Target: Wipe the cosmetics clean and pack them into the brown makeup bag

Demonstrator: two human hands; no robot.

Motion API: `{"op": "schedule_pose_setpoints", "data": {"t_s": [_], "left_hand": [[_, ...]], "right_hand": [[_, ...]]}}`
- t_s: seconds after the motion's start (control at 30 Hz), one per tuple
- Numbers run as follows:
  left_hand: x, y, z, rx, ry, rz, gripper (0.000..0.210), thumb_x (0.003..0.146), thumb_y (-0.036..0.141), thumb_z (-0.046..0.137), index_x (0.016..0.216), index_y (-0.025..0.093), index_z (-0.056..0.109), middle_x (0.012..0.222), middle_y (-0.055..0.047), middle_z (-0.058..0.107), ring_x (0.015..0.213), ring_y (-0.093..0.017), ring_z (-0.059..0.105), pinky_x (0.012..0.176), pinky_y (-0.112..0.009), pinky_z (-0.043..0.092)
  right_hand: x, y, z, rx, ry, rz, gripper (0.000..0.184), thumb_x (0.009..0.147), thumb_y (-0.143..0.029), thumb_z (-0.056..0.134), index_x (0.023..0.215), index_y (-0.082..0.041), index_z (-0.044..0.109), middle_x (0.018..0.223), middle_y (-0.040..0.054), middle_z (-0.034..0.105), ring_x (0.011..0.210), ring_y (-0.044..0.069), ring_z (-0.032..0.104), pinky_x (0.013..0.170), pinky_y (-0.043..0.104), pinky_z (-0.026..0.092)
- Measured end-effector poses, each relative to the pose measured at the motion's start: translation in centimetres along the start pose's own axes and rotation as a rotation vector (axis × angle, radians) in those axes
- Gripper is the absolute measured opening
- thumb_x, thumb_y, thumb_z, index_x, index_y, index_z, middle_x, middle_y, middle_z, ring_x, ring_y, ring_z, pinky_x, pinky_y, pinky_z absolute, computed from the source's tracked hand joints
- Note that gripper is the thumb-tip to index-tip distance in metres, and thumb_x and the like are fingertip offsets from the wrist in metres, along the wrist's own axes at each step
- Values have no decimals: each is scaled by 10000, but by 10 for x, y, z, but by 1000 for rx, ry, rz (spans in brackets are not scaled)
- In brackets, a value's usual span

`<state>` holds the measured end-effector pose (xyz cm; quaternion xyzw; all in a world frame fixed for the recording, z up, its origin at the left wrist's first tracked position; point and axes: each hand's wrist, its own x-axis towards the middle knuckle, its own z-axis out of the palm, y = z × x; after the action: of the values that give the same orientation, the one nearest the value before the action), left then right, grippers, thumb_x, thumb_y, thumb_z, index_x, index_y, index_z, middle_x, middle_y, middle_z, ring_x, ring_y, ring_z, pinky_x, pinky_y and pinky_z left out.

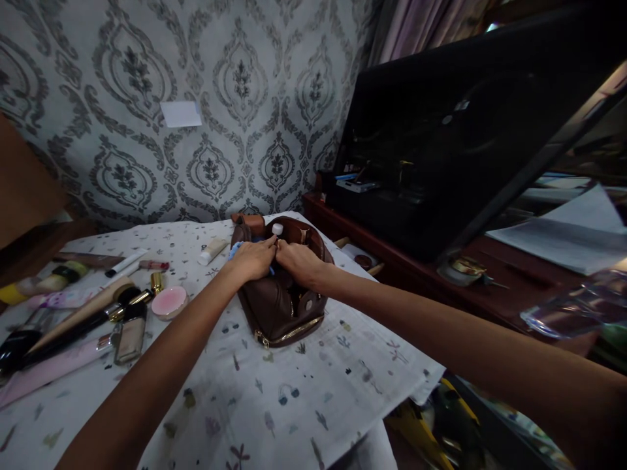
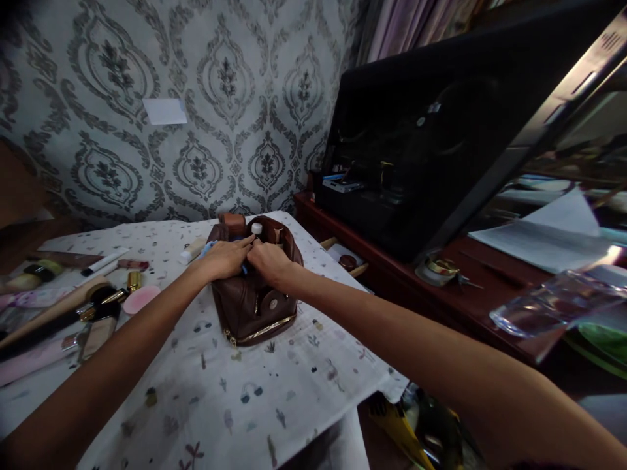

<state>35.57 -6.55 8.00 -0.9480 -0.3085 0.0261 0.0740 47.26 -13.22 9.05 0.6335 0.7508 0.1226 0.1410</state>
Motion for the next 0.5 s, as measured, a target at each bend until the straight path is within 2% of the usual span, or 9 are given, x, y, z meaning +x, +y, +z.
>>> {"op": "schedule_pose_setpoints", "data": {"t_s": [0.1, 0.2, 0.27, 0.4, 0.5], "left_hand": [[-3, 0, -2, 0, 43, -41, 435, 921, 111, 466, 1343, 173, 553, 1513, -107, 493, 1277, -233, 584, 1006, -315, 507], [-1, 1, -3, 14, 86, -152, 420, 932, 73, 409, 1323, 97, 560, 1392, -194, 554, 1263, -269, 582, 984, -347, 517], [6, 1, -3, 19, 74, -217, 378, 930, 87, 449, 1276, 66, 598, 1310, -233, 584, 1224, -297, 605, 960, -359, 526], [27, 0, 2, 10, -33, -235, 268, 914, 237, 632, 1149, 115, 676, 1192, -175, 661, 1136, -279, 651, 949, -364, 534], [40, -4, 4, 5, -99, -210, 351, 947, 367, 621, 1220, 146, 620, 1229, -111, 646, 1088, -237, 648, 930, -449, 553]], "right_hand": [[0, 1, 2, 3, 12, -2, 421, 941, 15, 347, 1277, -11, 599, 1187, 257, 643, 1044, 277, 714, 839, 344, 595], [-2, 3, 3, 9, 21, 2, 396, 948, -1, 357, 1213, -45, 647, 1169, 242, 648, 1059, 274, 710, 834, 328, 594], [-4, 4, 3, 15, 24, 12, 383, 953, -15, 359, 1180, -56, 665, 1137, 235, 655, 1053, 276, 712, 819, 325, 598], [-7, 6, 4, 31, 36, 12, 356, 943, -21, 396, 1174, -54, 666, 1158, 234, 646, 1066, 279, 702, 833, 330, 596], [-9, 7, 5, 51, 49, 10, 361, 936, -20, 415, 1212, -54, 646, 1183, 230, 637, 1074, 275, 695, 840, 325, 592]]}}
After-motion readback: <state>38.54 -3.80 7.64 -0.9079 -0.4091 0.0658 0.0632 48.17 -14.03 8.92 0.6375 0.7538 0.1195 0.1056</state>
